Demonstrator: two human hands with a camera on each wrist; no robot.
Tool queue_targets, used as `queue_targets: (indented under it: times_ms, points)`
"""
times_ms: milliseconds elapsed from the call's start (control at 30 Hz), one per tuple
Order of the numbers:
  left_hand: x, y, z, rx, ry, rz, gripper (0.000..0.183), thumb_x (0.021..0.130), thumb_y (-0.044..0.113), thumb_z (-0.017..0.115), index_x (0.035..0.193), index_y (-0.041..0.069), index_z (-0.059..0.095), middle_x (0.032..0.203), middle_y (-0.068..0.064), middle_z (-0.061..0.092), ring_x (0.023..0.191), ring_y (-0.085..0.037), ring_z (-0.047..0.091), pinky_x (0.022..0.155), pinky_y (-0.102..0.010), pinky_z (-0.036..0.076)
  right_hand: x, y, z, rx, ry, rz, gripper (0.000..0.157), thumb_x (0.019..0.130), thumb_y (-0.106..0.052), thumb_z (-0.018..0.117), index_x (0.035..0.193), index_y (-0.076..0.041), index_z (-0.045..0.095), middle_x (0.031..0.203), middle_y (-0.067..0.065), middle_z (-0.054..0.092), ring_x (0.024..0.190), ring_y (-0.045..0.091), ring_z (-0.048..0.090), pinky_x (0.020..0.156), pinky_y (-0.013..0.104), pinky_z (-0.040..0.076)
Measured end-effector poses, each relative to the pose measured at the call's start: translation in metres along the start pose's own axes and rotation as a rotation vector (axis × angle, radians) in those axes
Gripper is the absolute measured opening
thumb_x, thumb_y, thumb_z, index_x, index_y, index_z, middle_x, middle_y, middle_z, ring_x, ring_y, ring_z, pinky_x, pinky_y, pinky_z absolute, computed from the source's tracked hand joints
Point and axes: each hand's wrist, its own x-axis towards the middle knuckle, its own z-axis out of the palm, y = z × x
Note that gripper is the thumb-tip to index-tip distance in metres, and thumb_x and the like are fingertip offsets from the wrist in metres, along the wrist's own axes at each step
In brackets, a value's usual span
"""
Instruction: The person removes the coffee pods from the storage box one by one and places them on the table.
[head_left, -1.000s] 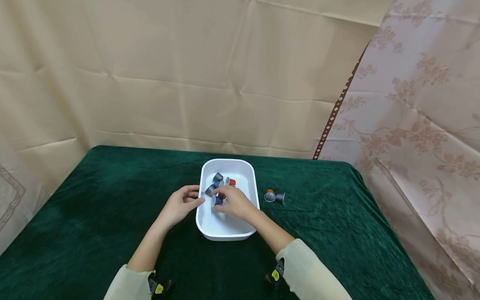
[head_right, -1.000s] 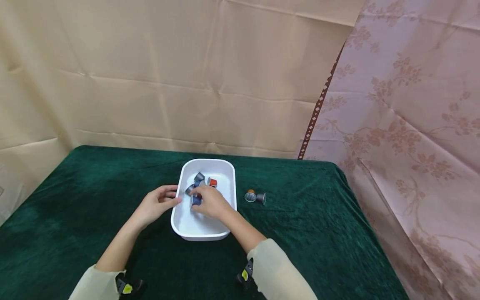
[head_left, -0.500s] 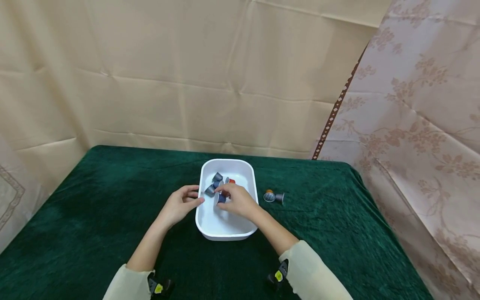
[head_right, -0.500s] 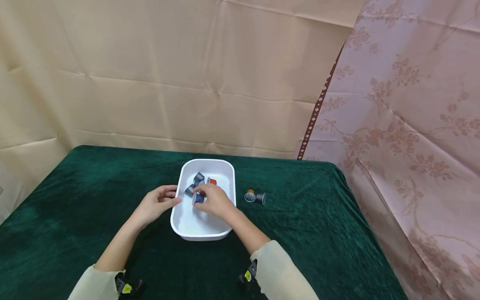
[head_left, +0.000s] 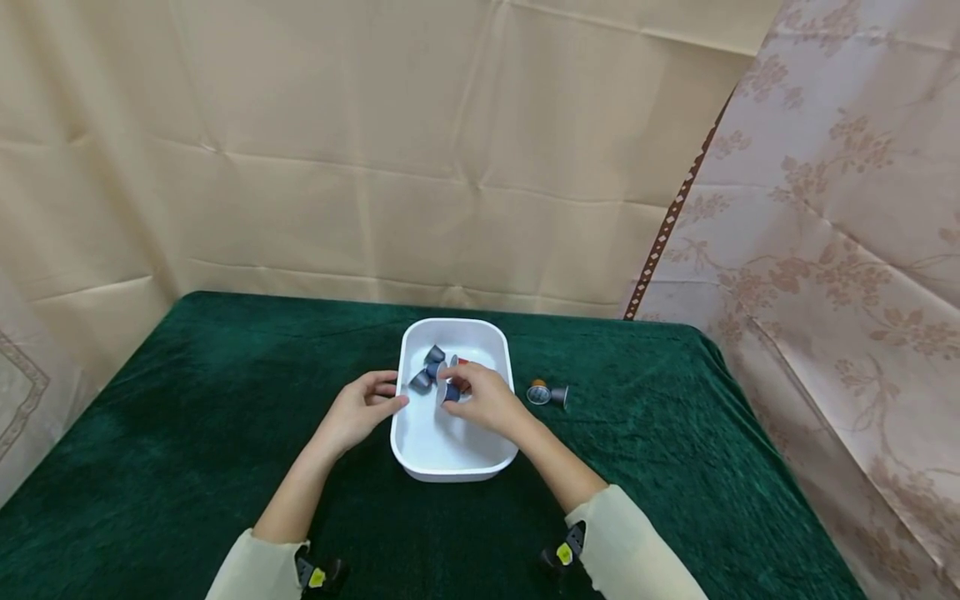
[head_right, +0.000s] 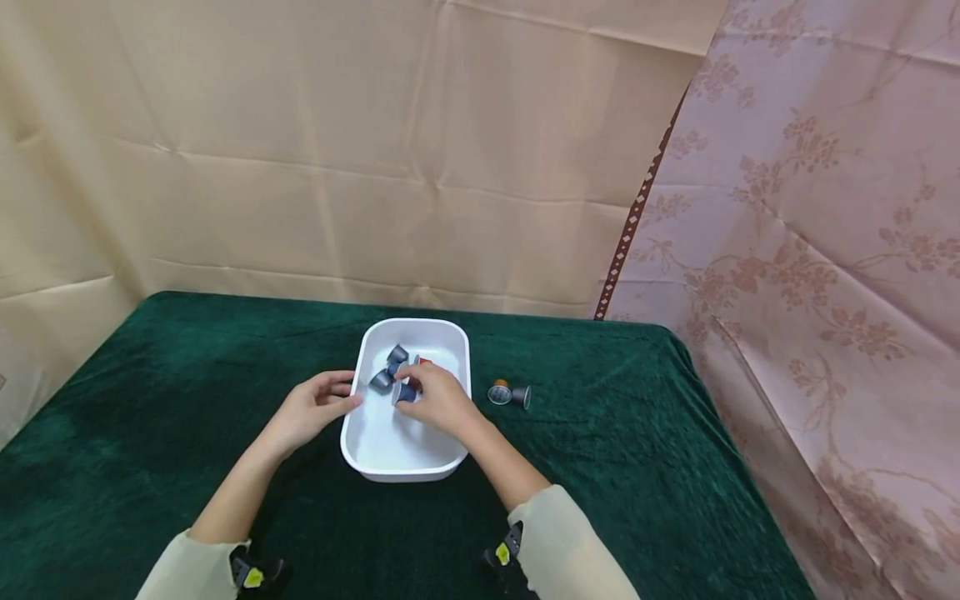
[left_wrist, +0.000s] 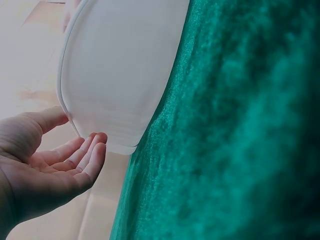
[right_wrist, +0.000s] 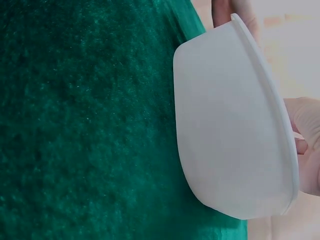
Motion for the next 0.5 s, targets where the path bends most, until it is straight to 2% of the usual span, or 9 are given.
queue_targets:
  times_ms: [233,500]
  points:
    - [0.0004,-0.0004,0.0008,0.001,0.006,0.004,0.052,0.089,0.028,0.062,0.135,0.011,0.044,0.123,-0.015,0.057,0.104,-0.024,0.062,0.088,-0.039,0.053,-0.004,-0.0007,-0.004,0.012,0.028,0.004,0.041,0.082,-0.018,0.071,0.121,-0.011,0.061,0.106,0.005,0.063,0.093,0.017,0.057,0.084,0.032,0.051]
    - [0.0008,-0.0004,0.0002,0.0,0.004,-0.006,0.053,0.088,0.028,0.062,0.135,0.011,0.044,0.124,-0.015,0.057,0.106,-0.024,0.062,0.089,-0.039,0.053,-0.0056,0.0031,-0.007,-0.006,0.056,0.005,0.042,0.08,-0.017,0.072,0.12,-0.008,0.061,0.101,0.005,0.063,0.092,0.017,0.059,0.082,0.031,0.051]
